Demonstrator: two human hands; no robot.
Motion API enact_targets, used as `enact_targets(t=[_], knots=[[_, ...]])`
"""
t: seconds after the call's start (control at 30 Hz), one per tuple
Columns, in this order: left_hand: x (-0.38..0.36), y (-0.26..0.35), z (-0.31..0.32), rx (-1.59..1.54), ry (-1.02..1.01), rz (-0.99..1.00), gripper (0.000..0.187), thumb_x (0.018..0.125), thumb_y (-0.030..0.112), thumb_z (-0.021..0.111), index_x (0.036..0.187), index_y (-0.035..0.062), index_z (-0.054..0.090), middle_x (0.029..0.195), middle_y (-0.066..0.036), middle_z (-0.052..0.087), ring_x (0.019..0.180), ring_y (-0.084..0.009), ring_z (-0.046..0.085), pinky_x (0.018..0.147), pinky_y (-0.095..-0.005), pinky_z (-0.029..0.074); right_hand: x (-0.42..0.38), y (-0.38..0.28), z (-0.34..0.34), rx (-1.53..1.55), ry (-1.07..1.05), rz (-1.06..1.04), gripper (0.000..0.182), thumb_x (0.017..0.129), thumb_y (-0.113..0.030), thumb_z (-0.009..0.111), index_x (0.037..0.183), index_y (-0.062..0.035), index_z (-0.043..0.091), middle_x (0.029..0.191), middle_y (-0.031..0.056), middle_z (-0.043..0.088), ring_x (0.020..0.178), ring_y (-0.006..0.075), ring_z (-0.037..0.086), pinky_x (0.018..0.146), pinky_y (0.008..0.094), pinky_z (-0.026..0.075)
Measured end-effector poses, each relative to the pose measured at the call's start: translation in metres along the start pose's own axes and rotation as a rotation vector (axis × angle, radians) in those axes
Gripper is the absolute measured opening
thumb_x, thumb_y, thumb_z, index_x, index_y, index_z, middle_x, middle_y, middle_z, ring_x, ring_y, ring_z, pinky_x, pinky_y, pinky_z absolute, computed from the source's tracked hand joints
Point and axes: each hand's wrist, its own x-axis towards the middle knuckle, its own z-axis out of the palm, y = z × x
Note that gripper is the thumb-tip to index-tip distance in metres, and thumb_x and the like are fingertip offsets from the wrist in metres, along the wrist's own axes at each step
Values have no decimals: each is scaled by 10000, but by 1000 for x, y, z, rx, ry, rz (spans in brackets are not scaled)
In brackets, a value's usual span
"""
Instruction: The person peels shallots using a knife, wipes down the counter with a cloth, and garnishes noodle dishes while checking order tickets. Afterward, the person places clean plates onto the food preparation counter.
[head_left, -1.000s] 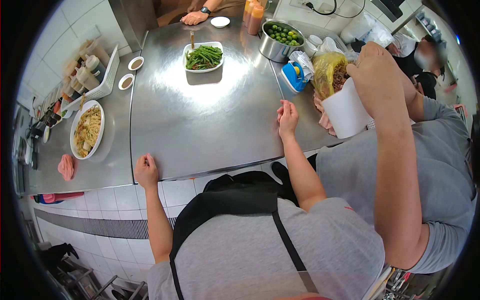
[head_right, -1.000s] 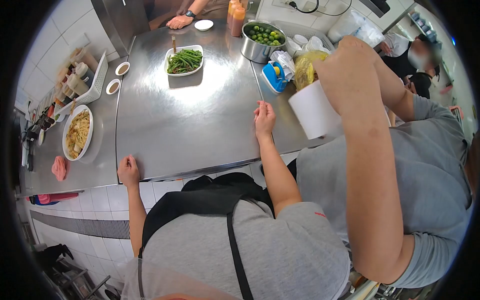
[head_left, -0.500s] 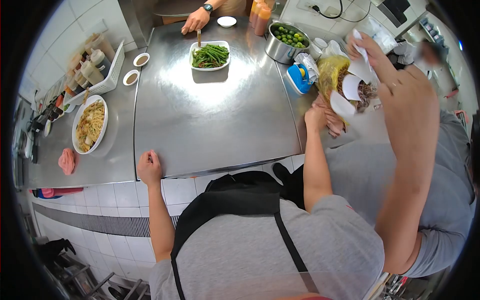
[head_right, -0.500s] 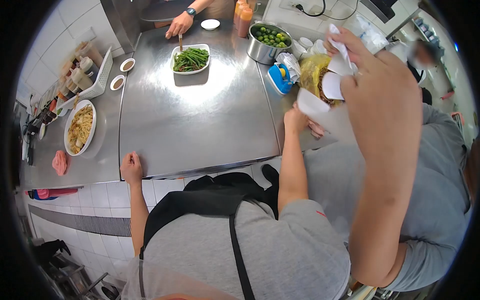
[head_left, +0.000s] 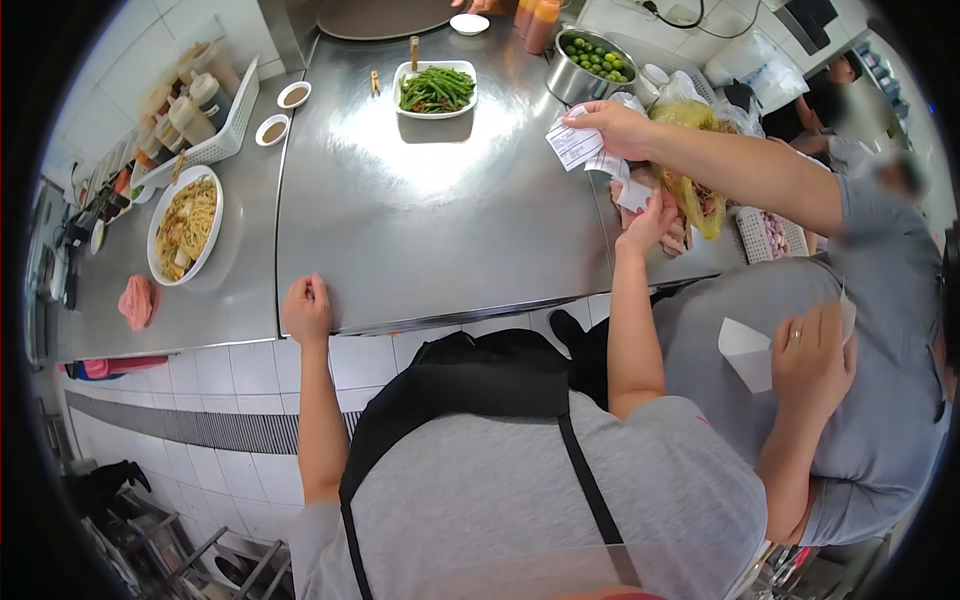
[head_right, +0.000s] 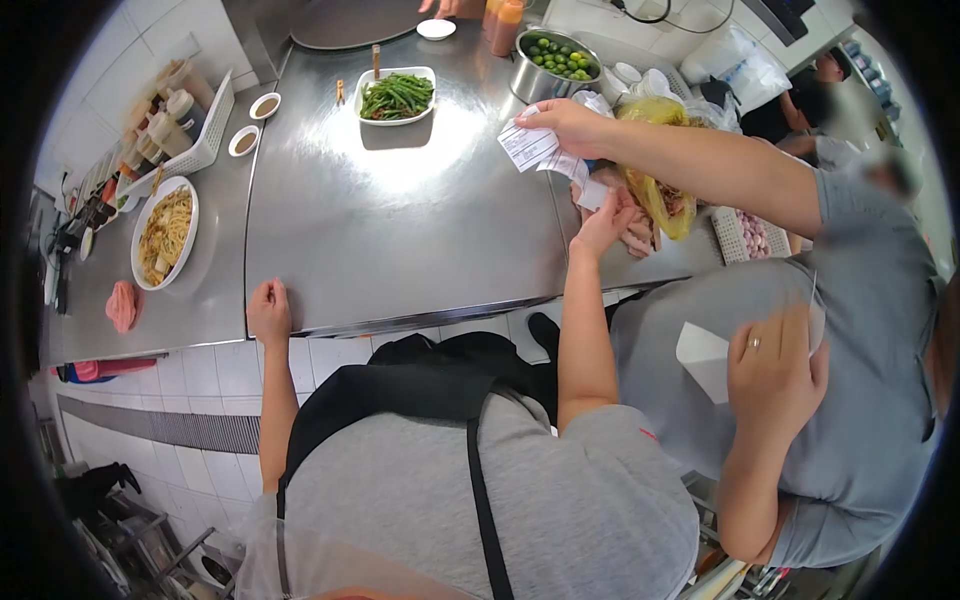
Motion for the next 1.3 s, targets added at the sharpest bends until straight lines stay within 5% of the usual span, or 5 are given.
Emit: enact_targets(t=[0.37, 0.5, 0.63, 0.9, 1.3], knots=[[17, 107, 43, -929, -897, -395, 272, 837, 235, 526, 1026, 40, 544, 801, -30, 547, 580, -51, 496, 478, -162, 393, -28, 34, 14, -967, -545, -570, 191, 751, -186, 608, 850, -24, 628, 591, 61, 558, 503, 149, 520, 477, 279, 416], [18, 153, 64, -917, -1135, -429, 313, 835, 261, 527, 1056, 40, 532, 861, -33, 548, 648, -62, 520, 533, -182, 427, -52, -3, 34, -878, -908, 305, 201, 781, -208, 585, 793, -12, 629, 503, 26, 523, 417, 68, 463, 388, 225, 338], [14, 172, 85, -868, -1244, -426, 329, 827, 265, 536, 1066, 40, 527, 878, -21, 549, 671, -61, 523, 576, -200, 440, -6, 30, 73, -882, -846, -299, 222, 763, -195, 579, 839, 13, 603, 620, 128, 583, 560, 179, 566, 520, 284, 426], [16, 178, 108, -1017, -1021, -512, 357, 805, 262, 565, 1077, 34, 518, 932, -26, 550, 761, -97, 534, 646, -229, 440, 15, 106, 120, -1298, -1097, -305, 267, 624, -168, 672, 818, 2, 604, 727, 147, 612, 684, 223, 597, 616, 297, 450], [89, 172, 76, -1405, -528, -517, 216, 830, 148, 525, 981, -1, 563, 846, -66, 603, 757, -113, 544, 675, -267, 438, -98, 11, 170, -263, -1201, 589, 326, 725, -98, 655, 1017, -6, 542, 916, 61, 589, 753, 81, 540, 661, 220, 419]])
